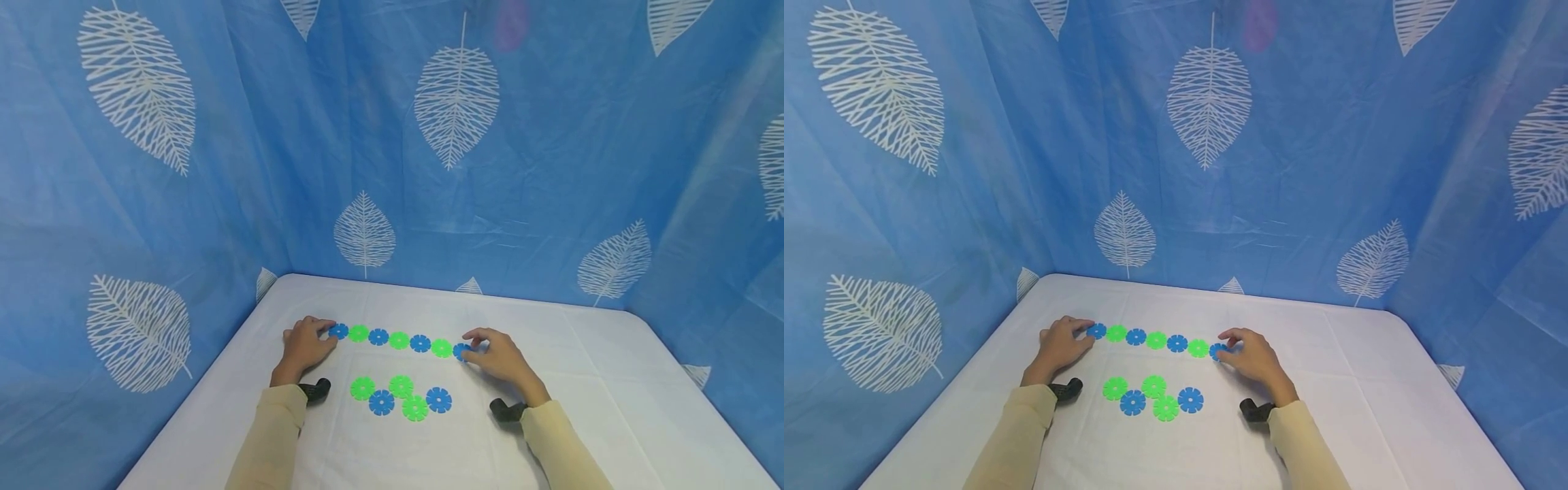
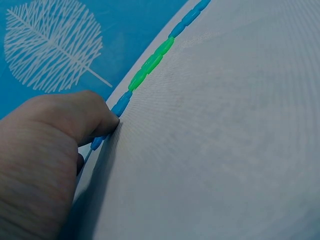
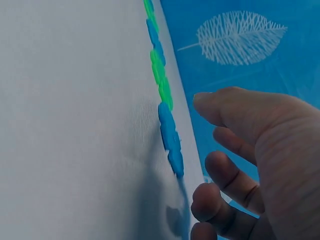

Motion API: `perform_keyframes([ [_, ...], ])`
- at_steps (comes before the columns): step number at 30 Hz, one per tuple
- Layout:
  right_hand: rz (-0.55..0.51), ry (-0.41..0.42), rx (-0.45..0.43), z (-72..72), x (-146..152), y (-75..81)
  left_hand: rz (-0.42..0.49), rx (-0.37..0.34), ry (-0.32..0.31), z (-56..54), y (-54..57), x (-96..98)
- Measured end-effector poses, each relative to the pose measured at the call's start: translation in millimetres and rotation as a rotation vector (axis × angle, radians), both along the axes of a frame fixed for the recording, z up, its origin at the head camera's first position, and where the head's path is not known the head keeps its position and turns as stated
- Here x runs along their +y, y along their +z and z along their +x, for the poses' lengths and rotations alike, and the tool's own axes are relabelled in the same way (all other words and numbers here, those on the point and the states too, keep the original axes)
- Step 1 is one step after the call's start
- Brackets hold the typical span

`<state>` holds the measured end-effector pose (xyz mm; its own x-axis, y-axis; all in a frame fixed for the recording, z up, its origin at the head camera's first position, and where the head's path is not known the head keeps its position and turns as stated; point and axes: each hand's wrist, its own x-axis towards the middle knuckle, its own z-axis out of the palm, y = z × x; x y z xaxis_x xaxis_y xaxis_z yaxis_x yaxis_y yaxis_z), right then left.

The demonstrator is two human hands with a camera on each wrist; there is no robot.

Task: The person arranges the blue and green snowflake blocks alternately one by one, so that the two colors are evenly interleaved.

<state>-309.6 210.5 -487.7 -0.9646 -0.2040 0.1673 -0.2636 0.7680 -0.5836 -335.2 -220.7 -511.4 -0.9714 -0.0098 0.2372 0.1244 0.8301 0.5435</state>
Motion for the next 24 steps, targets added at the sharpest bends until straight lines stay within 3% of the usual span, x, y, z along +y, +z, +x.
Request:
perform_keyframes([
  [8, -0.045, 0.092, -0.046, 19.6, -8.6, 2.8, -0.005, -0.006, 0.003, 0.3, -2.7, -1.2],
  [16, -0.131, 0.175, -0.033, 40.4, -21.1, 17.3, -0.002, 0.011, -0.012, -1.1, -4.6, -3.4],
  [24, -0.143, 0.23, -0.039, 53.1, -34.6, 21.6, -0.002, 0.013, -0.008, -2.4, -4.3, -4.2],
])
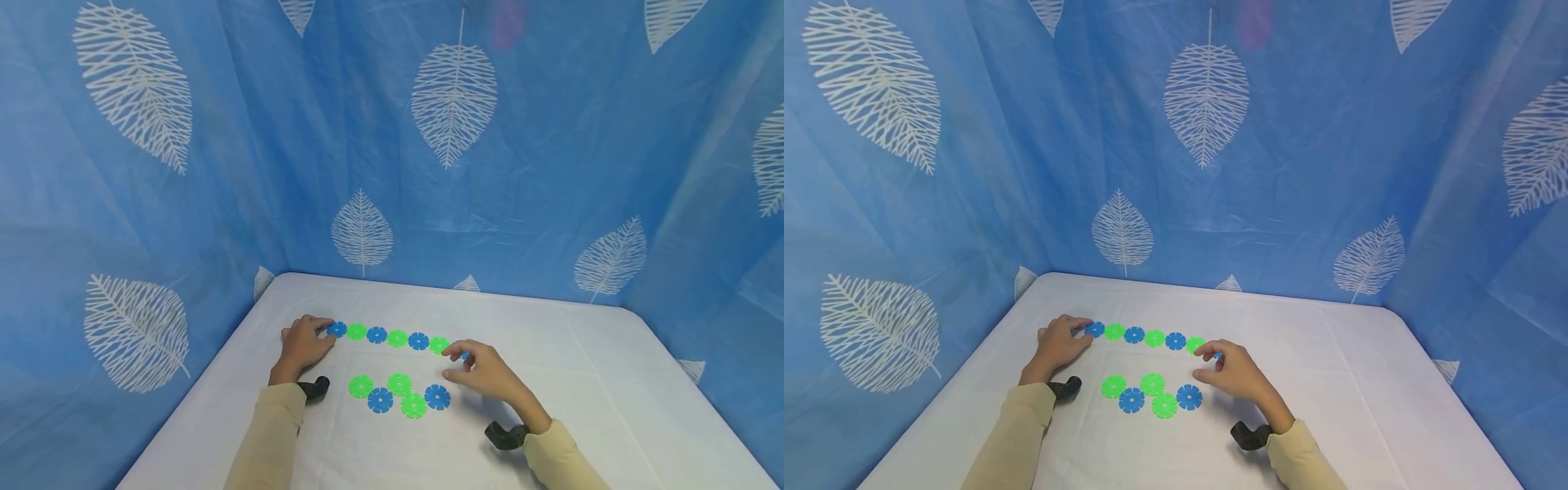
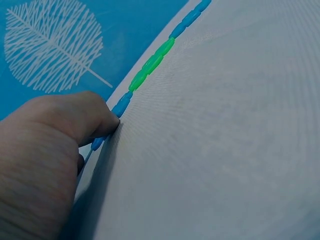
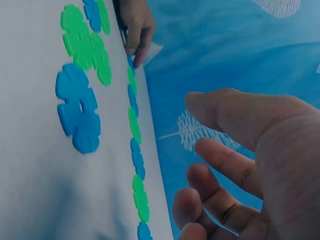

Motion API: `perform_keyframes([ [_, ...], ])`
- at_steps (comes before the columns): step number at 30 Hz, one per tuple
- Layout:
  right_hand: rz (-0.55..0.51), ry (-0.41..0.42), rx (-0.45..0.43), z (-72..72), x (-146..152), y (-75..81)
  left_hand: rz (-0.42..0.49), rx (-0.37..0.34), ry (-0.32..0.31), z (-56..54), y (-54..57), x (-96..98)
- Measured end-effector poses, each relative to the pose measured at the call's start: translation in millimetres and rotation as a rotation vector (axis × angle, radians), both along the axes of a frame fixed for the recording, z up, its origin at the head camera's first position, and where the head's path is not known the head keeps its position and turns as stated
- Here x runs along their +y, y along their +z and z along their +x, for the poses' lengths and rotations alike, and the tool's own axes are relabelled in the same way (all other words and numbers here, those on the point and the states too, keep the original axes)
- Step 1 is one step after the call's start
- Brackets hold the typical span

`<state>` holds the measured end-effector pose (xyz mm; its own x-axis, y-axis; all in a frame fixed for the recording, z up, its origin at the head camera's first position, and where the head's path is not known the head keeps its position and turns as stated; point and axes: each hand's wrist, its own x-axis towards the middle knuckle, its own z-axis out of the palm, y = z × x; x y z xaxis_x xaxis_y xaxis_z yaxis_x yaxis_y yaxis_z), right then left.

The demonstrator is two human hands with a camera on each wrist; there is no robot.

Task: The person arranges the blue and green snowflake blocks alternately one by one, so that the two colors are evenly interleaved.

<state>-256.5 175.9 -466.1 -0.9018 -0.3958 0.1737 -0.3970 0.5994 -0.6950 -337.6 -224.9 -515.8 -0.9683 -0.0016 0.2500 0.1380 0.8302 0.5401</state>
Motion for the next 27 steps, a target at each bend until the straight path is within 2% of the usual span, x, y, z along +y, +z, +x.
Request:
perform_keyframes([
  [5, -0.021, 0.072, -0.039, 3.5, -4.9, -7.1, 0.006, -0.01, -0.005, 2.3, 0.1, 1.3],
  [11, -0.009, 0.137, -0.052, 9.1, -16.6, -7.3, 0.003, -0.009, -0.003, 2.0, -1.3, -0.8],
  [19, 0.043, 0.184, 0.004, 14.5, -29.9, -14.0, 0.003, 0.001, -0.012, -0.2, -1.5, -2.9],
  [27, 0.048, 0.213, 0.033, 15.3, -35.1, -17.2, 0.014, -0.002, -0.005, 0.1, 0.3, -1.9],
])
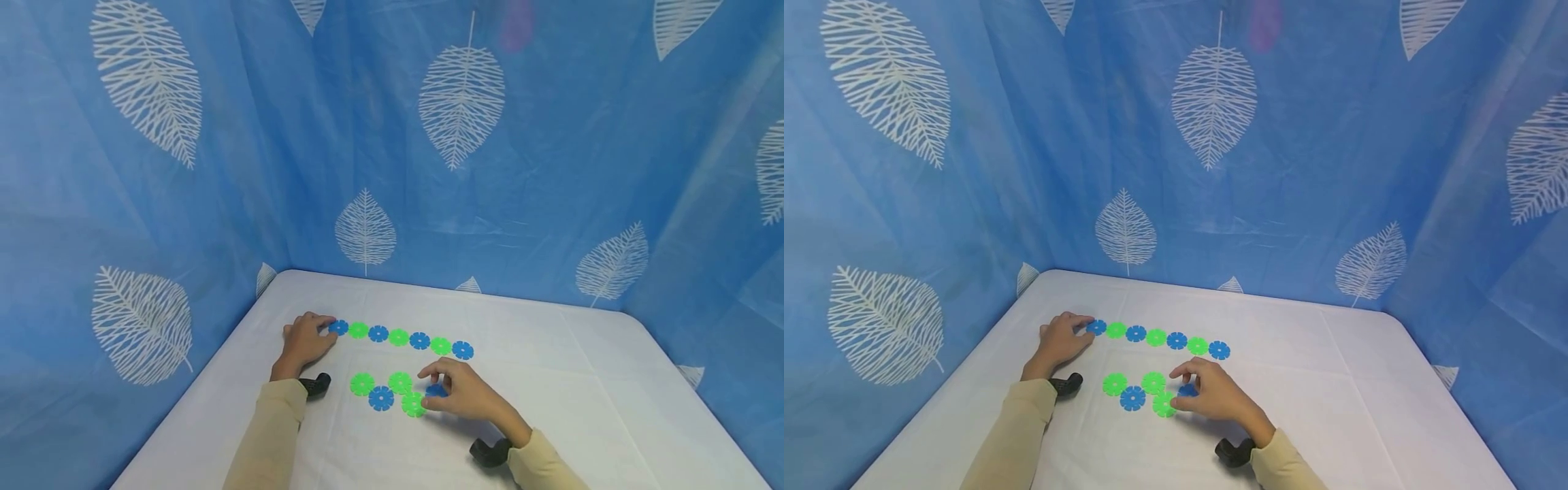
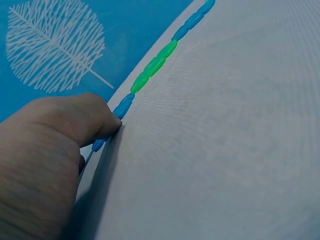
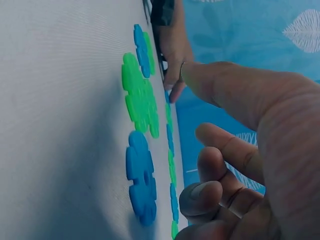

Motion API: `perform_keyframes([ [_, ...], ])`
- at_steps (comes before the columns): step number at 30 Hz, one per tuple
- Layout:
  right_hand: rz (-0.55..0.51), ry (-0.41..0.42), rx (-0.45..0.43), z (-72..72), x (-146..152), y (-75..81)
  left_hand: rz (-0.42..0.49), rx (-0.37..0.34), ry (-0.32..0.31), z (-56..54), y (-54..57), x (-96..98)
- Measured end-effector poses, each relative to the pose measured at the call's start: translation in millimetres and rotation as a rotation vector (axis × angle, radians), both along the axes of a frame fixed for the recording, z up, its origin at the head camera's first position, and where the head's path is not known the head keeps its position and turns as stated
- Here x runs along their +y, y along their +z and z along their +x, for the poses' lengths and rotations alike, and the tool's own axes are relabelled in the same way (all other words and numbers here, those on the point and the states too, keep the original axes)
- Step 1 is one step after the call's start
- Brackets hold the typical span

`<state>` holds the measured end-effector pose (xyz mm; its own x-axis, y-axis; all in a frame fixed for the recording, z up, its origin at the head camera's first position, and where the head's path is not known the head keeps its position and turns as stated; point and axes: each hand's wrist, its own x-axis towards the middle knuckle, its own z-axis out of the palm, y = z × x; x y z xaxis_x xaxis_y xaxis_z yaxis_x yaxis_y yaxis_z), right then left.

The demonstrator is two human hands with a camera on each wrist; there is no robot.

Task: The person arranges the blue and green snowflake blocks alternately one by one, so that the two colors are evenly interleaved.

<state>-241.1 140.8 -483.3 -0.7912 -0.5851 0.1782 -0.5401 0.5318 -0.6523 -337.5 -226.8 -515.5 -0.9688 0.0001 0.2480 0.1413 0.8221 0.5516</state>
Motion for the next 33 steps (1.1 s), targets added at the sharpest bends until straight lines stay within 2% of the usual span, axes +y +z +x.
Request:
perform_keyframes([
  [11, 0.061, 0.04, 0.023, 2.8, -6.3, -3.4, 0.003, 0.007, 0.002, -0.5, 2.6, 0.5],
  [20, 0.13, 0.028, 0.052, 2.7, -10.0, -12.3, -0.003, 0.004, -0.001, -0.5, 0.1, 0.4],
  [33, 0.128, 0.024, 0.092, 4.8, -12.4, -12.8, -0.003, -0.006, 0.003, 1.8, 2.4, 0.9],
])
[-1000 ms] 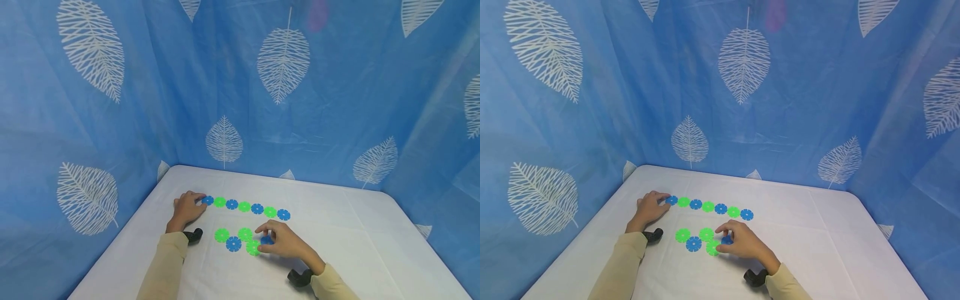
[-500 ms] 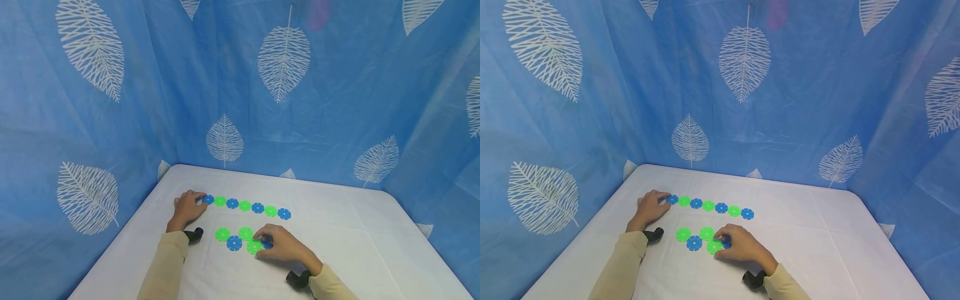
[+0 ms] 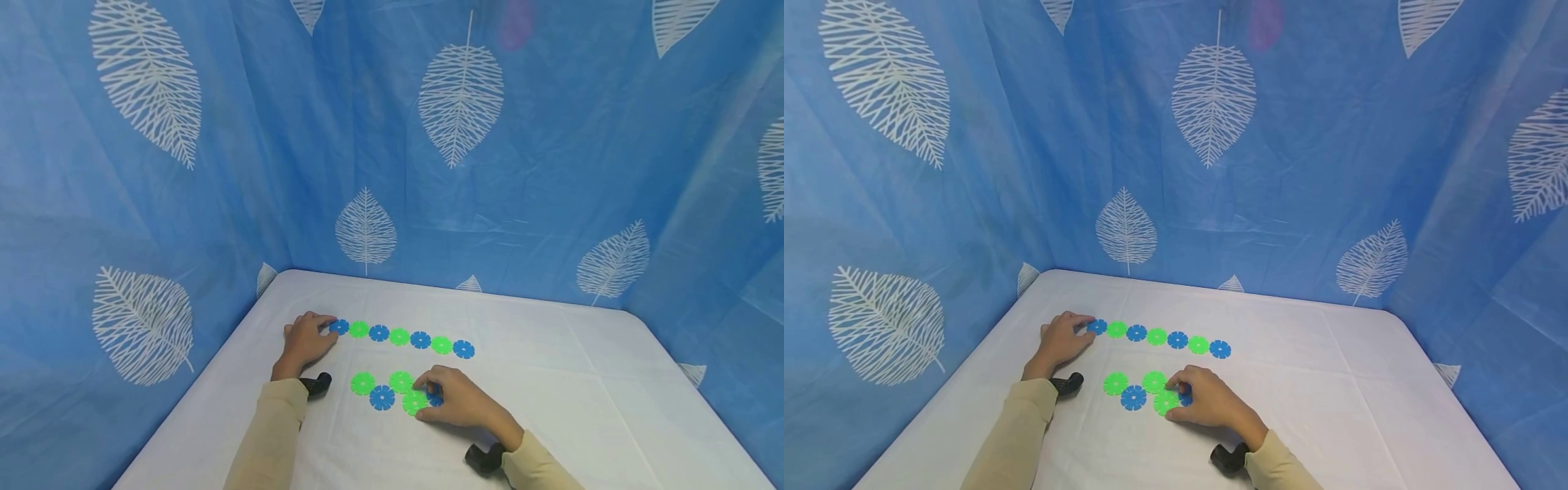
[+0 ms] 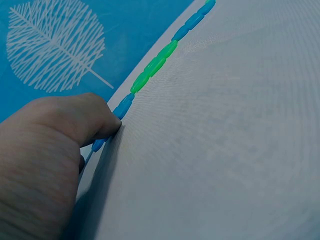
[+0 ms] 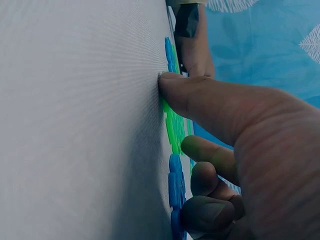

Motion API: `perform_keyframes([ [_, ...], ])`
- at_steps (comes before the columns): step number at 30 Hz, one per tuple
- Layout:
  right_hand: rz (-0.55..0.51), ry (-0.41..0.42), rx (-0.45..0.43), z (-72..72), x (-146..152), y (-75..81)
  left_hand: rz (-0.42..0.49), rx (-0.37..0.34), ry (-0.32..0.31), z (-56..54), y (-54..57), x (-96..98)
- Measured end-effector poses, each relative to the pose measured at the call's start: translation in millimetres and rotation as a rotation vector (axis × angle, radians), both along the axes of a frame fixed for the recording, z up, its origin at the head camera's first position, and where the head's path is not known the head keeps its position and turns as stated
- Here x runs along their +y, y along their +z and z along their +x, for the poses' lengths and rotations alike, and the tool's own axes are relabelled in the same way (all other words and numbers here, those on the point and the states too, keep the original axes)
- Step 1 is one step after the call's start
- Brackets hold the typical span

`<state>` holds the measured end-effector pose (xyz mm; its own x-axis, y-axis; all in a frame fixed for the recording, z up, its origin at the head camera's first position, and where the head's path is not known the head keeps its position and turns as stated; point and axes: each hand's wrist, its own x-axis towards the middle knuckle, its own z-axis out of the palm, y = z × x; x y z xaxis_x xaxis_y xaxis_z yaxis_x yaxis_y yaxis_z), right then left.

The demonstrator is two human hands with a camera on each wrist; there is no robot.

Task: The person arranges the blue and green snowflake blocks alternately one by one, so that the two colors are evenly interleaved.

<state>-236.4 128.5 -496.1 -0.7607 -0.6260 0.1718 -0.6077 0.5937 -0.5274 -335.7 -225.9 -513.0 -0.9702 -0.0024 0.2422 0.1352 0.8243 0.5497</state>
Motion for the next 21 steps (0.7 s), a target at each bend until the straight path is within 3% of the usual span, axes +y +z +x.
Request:
perform_keyframes([
  [21, -0.005, -0.028, -0.072, 0.1, -3.0, 2.6, 0.002, -0.006, 0.0, 0.8, 0.2, -0.7],
])
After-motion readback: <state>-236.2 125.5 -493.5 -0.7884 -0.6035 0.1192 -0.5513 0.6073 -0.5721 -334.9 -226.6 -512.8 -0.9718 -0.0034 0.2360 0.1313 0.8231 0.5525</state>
